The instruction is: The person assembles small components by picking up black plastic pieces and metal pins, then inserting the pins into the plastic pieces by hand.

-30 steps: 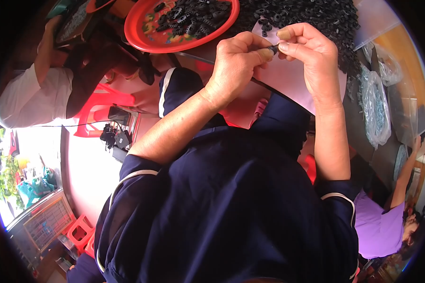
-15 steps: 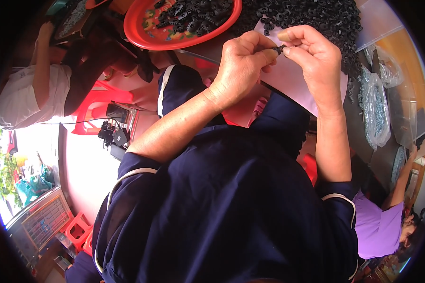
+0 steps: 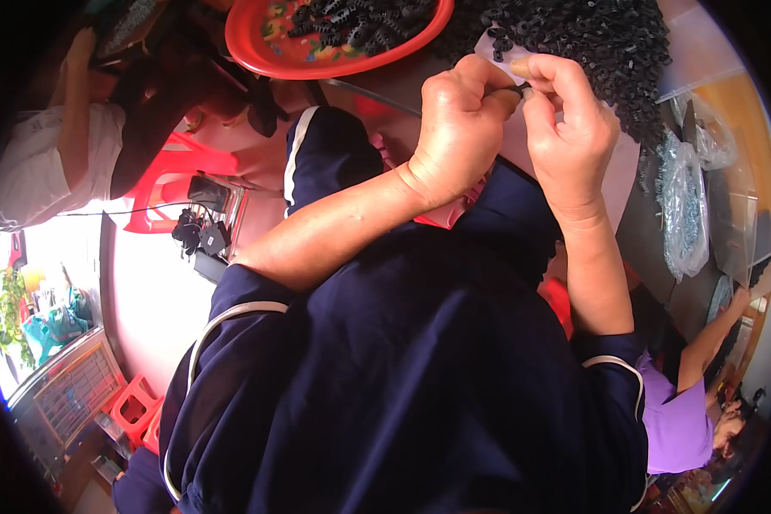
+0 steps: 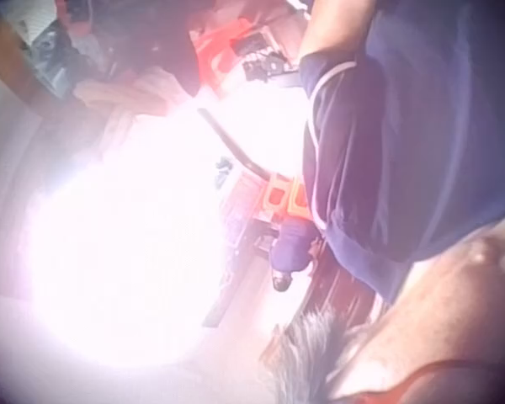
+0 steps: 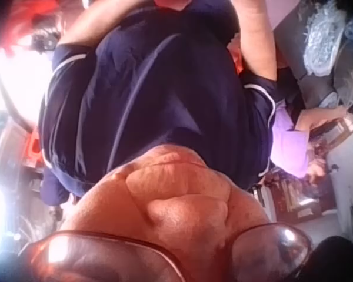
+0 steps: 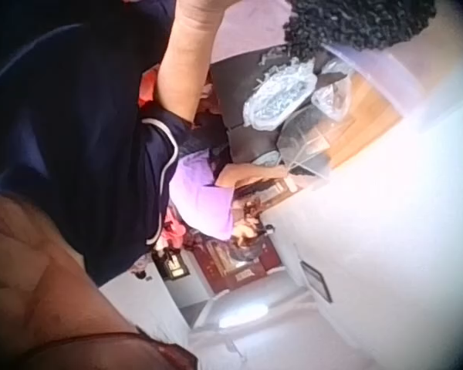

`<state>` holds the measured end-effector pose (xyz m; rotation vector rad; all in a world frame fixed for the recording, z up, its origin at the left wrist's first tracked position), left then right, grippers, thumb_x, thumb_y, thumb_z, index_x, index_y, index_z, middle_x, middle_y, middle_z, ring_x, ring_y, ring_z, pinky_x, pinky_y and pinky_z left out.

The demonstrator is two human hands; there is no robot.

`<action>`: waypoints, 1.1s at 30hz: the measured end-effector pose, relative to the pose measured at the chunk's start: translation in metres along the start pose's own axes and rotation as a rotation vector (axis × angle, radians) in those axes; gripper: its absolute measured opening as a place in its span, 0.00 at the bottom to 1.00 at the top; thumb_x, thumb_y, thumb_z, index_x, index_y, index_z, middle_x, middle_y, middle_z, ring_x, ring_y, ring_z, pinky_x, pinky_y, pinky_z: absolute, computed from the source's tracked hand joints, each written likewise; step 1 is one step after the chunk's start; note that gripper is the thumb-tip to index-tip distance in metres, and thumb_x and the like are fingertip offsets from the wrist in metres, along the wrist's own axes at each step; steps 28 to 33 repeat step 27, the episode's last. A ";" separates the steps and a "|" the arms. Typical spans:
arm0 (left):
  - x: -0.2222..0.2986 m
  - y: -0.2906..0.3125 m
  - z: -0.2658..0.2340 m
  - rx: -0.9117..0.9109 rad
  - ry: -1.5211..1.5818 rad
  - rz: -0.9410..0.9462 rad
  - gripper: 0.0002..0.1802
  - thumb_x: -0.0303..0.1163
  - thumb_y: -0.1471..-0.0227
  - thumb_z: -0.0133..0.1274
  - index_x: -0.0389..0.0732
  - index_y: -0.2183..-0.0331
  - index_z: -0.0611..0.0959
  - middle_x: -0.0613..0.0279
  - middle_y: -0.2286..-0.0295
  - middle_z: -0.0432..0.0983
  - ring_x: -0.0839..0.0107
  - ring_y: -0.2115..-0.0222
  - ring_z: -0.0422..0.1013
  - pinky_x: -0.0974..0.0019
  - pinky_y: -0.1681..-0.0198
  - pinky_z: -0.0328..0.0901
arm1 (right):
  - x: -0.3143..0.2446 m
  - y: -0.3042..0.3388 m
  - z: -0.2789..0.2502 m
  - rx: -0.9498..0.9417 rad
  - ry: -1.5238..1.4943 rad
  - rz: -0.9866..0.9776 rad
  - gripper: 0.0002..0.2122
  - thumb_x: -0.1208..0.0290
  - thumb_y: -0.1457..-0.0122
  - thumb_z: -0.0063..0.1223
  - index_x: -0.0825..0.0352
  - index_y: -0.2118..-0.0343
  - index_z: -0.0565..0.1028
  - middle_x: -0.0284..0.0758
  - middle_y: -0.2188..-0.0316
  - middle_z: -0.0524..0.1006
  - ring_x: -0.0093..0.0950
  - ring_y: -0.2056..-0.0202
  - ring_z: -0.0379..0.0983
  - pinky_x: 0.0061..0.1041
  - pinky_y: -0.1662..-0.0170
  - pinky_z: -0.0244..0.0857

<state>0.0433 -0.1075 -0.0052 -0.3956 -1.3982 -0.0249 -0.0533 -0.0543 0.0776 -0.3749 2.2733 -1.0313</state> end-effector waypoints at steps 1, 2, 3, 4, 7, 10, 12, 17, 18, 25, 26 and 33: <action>0.005 0.000 -0.002 0.030 -0.045 0.031 0.02 0.18 0.55 0.53 0.31 0.73 0.78 0.52 0.79 0.76 0.69 0.78 0.72 0.66 0.74 0.67 | -0.006 0.003 -0.003 0.050 0.043 -0.066 0.14 0.90 0.56 0.48 0.65 0.68 0.76 0.32 0.76 0.78 0.28 0.76 0.76 0.25 0.72 0.70; 0.009 0.001 -0.004 0.060 -0.090 0.063 0.02 0.18 0.55 0.53 0.31 0.74 0.78 0.50 0.78 0.77 0.67 0.78 0.73 0.66 0.74 0.67 | -0.006 0.006 0.000 0.048 0.041 -0.064 0.14 0.90 0.56 0.48 0.65 0.68 0.76 0.32 0.76 0.78 0.28 0.76 0.76 0.25 0.72 0.70; 0.007 0.003 -0.003 0.060 -0.090 0.062 0.02 0.18 0.55 0.53 0.31 0.74 0.78 0.50 0.78 0.77 0.67 0.78 0.73 0.66 0.74 0.67 | -0.008 0.009 0.000 0.066 0.076 -0.087 0.15 0.91 0.56 0.47 0.65 0.67 0.76 0.32 0.75 0.79 0.28 0.75 0.77 0.24 0.71 0.71; 0.004 0.001 -0.002 0.060 -0.093 0.056 0.02 0.18 0.55 0.54 0.31 0.74 0.78 0.50 0.78 0.77 0.67 0.77 0.73 0.66 0.74 0.67 | -0.010 0.010 -0.001 0.088 0.113 -0.114 0.15 0.91 0.56 0.47 0.65 0.67 0.76 0.32 0.74 0.79 0.28 0.74 0.77 0.24 0.70 0.71; 0.007 0.001 -0.001 0.028 -0.104 0.058 0.02 0.19 0.55 0.54 0.31 0.74 0.78 0.49 0.78 0.77 0.66 0.77 0.74 0.66 0.74 0.67 | 0.005 0.015 -0.006 0.124 -0.021 0.022 0.16 0.91 0.55 0.47 0.66 0.64 0.77 0.32 0.73 0.80 0.27 0.74 0.77 0.23 0.69 0.71; 0.003 0.002 0.001 -0.021 -0.080 0.019 0.03 0.20 0.53 0.55 0.32 0.72 0.79 0.57 0.78 0.77 0.73 0.77 0.71 0.71 0.74 0.66 | 0.025 0.018 -0.007 0.092 -0.203 0.225 0.16 0.90 0.53 0.48 0.67 0.61 0.77 0.34 0.71 0.81 0.24 0.73 0.77 0.21 0.67 0.71; -0.002 0.002 0.001 -0.041 -0.047 -0.023 0.03 0.21 0.51 0.55 0.33 0.70 0.79 0.66 0.78 0.76 0.81 0.78 0.68 0.76 0.74 0.65 | 0.032 0.019 -0.008 0.080 -0.287 0.308 0.15 0.89 0.51 0.49 0.67 0.61 0.76 0.35 0.71 0.81 0.23 0.72 0.78 0.21 0.67 0.71; -0.004 0.000 0.001 -0.047 -0.059 -0.019 0.04 0.22 0.50 0.56 0.33 0.69 0.80 0.66 0.78 0.76 0.82 0.78 0.68 0.76 0.74 0.65 | 0.042 0.028 0.001 -0.081 -0.207 0.388 0.13 0.83 0.47 0.54 0.68 0.58 0.75 0.38 0.69 0.80 0.26 0.69 0.77 0.24 0.64 0.71; -0.003 0.000 0.002 -0.048 -0.059 -0.017 0.04 0.22 0.50 0.56 0.33 0.69 0.80 0.66 0.78 0.76 0.82 0.78 0.68 0.76 0.74 0.65 | 0.042 0.030 0.000 -0.079 -0.207 0.387 0.13 0.83 0.47 0.54 0.68 0.58 0.75 0.38 0.69 0.80 0.26 0.69 0.77 0.24 0.64 0.71; -0.002 -0.001 0.001 -0.053 -0.061 -0.028 0.03 0.22 0.49 0.56 0.33 0.70 0.80 0.65 0.78 0.77 0.82 0.77 0.70 0.76 0.73 0.66 | 0.009 0.030 0.005 -0.097 0.149 0.087 0.18 0.85 0.52 0.53 0.70 0.55 0.74 0.41 0.68 0.75 0.37 0.67 0.74 0.32 0.64 0.69; -0.002 -0.002 0.001 -0.046 -0.047 -0.029 0.03 0.22 0.49 0.55 0.33 0.70 0.80 0.64 0.77 0.77 0.81 0.77 0.70 0.76 0.73 0.66 | -0.003 0.031 0.005 -0.051 0.288 -0.036 0.19 0.86 0.53 0.52 0.71 0.55 0.73 0.41 0.69 0.74 0.39 0.68 0.73 0.33 0.65 0.69; -0.003 -0.002 0.002 -0.048 -0.046 -0.031 0.03 0.22 0.49 0.55 0.33 0.70 0.80 0.64 0.77 0.77 0.81 0.77 0.70 0.76 0.73 0.66 | -0.005 0.033 0.006 -0.053 0.284 -0.031 0.21 0.86 0.55 0.50 0.72 0.54 0.72 0.39 0.69 0.73 0.39 0.67 0.72 0.33 0.65 0.68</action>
Point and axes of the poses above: each hand's wrist, its own y-axis away from the middle knuckle, its own z-axis out of the palm, x = y × z, the point moved 10 cm from there along -y, towards the middle knuckle
